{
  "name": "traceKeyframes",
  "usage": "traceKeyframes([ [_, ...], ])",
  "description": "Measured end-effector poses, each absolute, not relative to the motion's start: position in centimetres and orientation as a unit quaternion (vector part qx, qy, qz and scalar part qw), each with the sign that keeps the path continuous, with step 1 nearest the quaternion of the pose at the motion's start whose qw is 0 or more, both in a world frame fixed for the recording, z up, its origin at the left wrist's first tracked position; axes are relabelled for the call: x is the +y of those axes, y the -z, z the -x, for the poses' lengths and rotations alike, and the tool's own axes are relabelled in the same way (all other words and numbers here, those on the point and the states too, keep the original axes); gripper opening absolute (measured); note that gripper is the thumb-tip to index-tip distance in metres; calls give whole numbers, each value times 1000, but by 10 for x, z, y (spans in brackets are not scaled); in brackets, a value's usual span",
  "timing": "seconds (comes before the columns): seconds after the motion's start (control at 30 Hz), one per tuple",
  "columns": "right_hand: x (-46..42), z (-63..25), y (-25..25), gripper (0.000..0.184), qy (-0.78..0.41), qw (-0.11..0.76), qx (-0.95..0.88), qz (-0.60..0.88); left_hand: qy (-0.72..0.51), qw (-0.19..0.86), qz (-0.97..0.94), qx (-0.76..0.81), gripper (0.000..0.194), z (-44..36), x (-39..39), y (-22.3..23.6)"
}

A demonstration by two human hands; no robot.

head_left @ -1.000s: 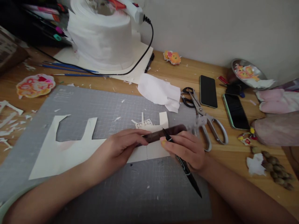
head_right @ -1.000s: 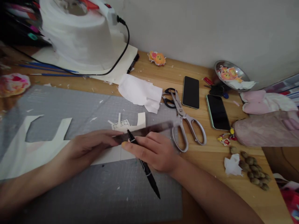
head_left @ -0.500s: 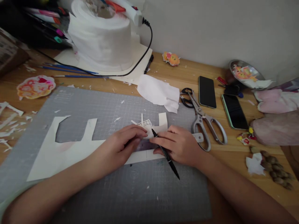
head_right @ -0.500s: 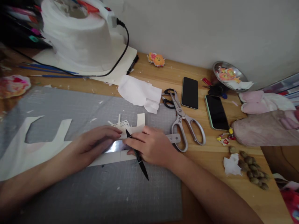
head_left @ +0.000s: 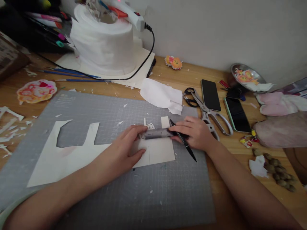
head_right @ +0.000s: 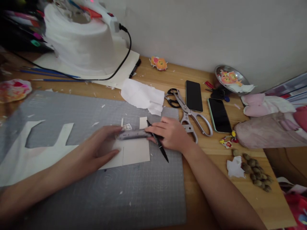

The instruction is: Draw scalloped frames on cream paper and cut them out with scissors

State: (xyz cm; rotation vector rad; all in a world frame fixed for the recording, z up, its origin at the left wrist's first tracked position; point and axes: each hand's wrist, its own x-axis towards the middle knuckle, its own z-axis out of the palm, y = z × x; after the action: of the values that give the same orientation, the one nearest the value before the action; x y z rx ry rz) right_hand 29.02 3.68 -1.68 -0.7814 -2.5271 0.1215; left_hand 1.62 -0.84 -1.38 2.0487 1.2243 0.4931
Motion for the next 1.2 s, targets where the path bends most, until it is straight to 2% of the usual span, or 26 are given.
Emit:
traceKeyframes([
  [0.17,42,-300,13,17,-42,246,-920,301,-180,344,-791,474,41,-17,-8,12],
  [0.4,30,-283,9,22,-62,203,-936,282,-171,317,-823,440,33,-16,-5,16],
  [0.73,28,-278,3,28,-43,133,-934,328,-169,283,-853,404,35,-16,-4,14],
  [1.07,29,-281,10,20,-25,165,-854,492,-139,248,-884,371,39,-17,-7,13],
  [1.2,29,-280,9,17,-36,148,-834,530,-123,239,-889,370,40,-17,-9,15],
])
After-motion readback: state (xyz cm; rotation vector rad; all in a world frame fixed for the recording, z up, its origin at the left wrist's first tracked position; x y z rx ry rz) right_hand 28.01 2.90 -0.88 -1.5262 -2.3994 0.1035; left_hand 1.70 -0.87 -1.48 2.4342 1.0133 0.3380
